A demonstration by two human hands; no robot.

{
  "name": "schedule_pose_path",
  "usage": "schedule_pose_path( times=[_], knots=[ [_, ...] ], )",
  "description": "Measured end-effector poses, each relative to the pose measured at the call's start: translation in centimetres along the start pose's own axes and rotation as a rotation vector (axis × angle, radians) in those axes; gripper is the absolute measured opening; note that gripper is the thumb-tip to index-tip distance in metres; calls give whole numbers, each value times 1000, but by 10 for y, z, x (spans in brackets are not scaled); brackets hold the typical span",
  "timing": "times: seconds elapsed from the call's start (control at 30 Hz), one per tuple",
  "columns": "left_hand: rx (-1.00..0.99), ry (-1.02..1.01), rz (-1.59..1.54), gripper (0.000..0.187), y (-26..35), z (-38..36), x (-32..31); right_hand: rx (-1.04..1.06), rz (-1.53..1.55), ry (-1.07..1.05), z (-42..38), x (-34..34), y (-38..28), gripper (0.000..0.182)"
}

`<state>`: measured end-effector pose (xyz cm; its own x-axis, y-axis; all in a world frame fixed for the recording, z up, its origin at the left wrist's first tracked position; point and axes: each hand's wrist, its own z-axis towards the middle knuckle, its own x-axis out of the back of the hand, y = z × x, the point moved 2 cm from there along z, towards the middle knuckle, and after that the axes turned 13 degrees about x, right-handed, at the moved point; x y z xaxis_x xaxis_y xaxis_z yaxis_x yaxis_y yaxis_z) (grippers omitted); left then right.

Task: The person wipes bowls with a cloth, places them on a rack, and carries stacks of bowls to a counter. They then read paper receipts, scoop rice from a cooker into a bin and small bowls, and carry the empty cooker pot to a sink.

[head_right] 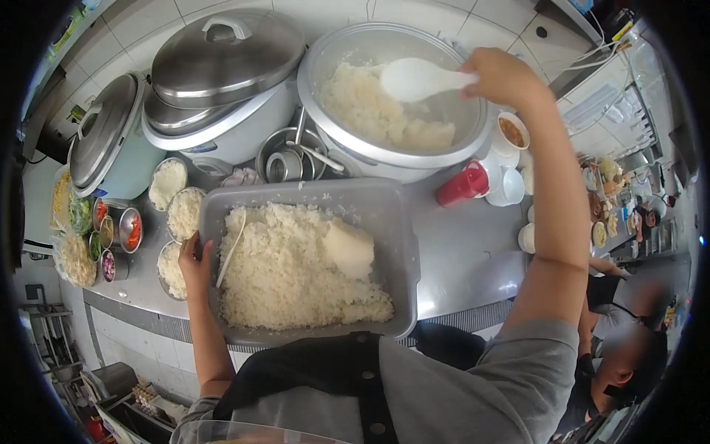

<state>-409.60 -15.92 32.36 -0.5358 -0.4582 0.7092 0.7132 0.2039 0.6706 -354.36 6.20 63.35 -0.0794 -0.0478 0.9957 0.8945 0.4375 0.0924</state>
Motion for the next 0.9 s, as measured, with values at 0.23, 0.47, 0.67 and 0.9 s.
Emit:
schedule_pose_path(
  times=[0.23,0.47,0.67,0.9],
  knots=[
    [154,-50,-4,42,19,-2,9,-317,105,-243,106,-175,108,54],
    [208,-54,-2,43,19,-1,5,-199,373,-12,182,-283,86,51],
    [217,-54,-30,44,21,-2,9,-277,269,220,163,-258,93,56],
    [167,-72,-21,42,14,-3,8,-147,820,231,97,-148,71,55]
  ],
)
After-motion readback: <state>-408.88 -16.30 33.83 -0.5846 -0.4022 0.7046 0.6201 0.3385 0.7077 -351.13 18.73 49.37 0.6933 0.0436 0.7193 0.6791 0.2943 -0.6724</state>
